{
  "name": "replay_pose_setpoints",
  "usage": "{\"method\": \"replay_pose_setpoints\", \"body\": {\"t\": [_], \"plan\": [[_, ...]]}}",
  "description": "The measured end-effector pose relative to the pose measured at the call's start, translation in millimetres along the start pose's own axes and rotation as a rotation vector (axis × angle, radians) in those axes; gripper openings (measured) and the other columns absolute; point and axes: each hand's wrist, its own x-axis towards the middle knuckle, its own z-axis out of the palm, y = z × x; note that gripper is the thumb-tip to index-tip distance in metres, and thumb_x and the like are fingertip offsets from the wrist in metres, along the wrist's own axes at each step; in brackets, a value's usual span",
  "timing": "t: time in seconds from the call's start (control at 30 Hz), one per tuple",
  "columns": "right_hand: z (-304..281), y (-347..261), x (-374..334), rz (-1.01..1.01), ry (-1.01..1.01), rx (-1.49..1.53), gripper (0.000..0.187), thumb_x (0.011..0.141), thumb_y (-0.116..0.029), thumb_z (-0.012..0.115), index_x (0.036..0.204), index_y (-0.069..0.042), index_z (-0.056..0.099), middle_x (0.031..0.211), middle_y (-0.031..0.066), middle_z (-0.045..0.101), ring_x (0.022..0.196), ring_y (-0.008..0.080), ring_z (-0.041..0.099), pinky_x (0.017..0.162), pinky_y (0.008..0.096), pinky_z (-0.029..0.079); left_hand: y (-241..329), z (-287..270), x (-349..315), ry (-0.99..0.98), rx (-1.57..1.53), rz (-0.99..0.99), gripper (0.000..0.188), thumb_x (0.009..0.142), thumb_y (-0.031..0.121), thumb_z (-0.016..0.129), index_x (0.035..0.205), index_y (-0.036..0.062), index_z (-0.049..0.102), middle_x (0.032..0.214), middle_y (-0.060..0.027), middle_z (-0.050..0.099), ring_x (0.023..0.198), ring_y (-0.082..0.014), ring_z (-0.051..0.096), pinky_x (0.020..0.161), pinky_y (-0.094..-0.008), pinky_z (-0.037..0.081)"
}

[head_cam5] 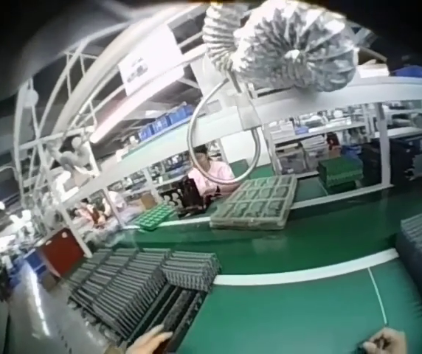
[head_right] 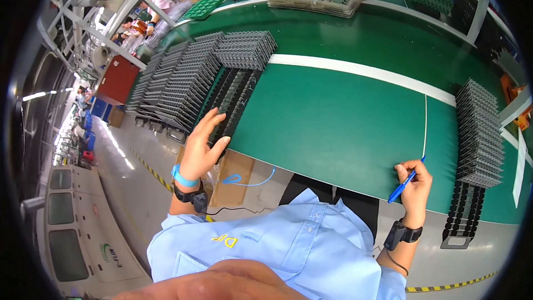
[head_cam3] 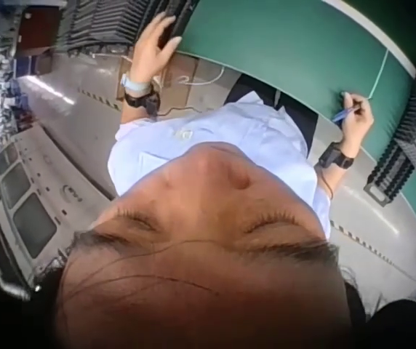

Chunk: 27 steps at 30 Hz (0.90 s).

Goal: The person marks a circuit board with a pen, places it into a tray, and picks up another circuit board from a stack to mark it.

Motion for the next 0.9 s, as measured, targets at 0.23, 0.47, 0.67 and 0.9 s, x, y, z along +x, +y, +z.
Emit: {"method": "replay_pose_setpoints", "body": {"t": [0.23,0.47,0.67,0.9], "plan": [[-0.4,-0.8,2.6,-0.011,-0.011,-0.033,0.017,0.087,-0.009,0.071,0.081,-0.001,0.058,0.072,-0.0011,0.061,0.063,0.0043,0.044,0.056,0.0205,0.036,18.6,10.5,96.9,0.026,-0.283,0.070,0.045,0.082,0.015,0.071,0.123,0.0014,0.057,0.126,-0.0204,0.056,0.104,-0.0329,0.061,0.084,-0.0383,0.052],[-1.3,-12.6,-1.3,-0.029,-0.028,-0.032,0.017,0.084,-0.009,0.074,0.079,-0.001,0.059,0.067,-0.0001,0.058,0.062,0.0061,0.046,0.055,0.0231,0.036,-57.1,74.0,191.5,0.200,0.032,0.000,0.046,0.077,0.019,0.080,0.114,0.0007,0.060,0.114,-0.0169,0.059,0.087,-0.0244,0.066,0.072,-0.0334,0.055],[-4.0,-10.8,-2.2,-0.178,-0.043,-0.095,0.017,0.080,-0.009,0.076,0.077,-0.002,0.060,0.065,0.0040,0.059,0.058,0.0137,0.050,0.053,0.0274,0.038,-72.3,78.0,207.1,0.158,0.105,-0.082,0.040,0.070,0.019,0.085,0.101,0.0037,0.064,0.109,-0.0145,0.057,0.076,-0.0215,0.065,0.072,-0.0330,0.055],[-9.0,-13.9,-2.5,-0.314,-0.059,-0.108,0.018,0.075,-0.008,0.077,0.075,-0.004,0.060,0.065,0.0070,0.059,0.055,0.0225,0.052,0.050,0.0318,0.038,-86.9,67.2,212.8,0.143,0.112,0.005,0.026,0.071,0.014,0.083,0.089,0.0053,0.067,0.111,-0.0131,0.057,0.076,-0.0232,0.064,0.071,-0.0327,0.054]]}}
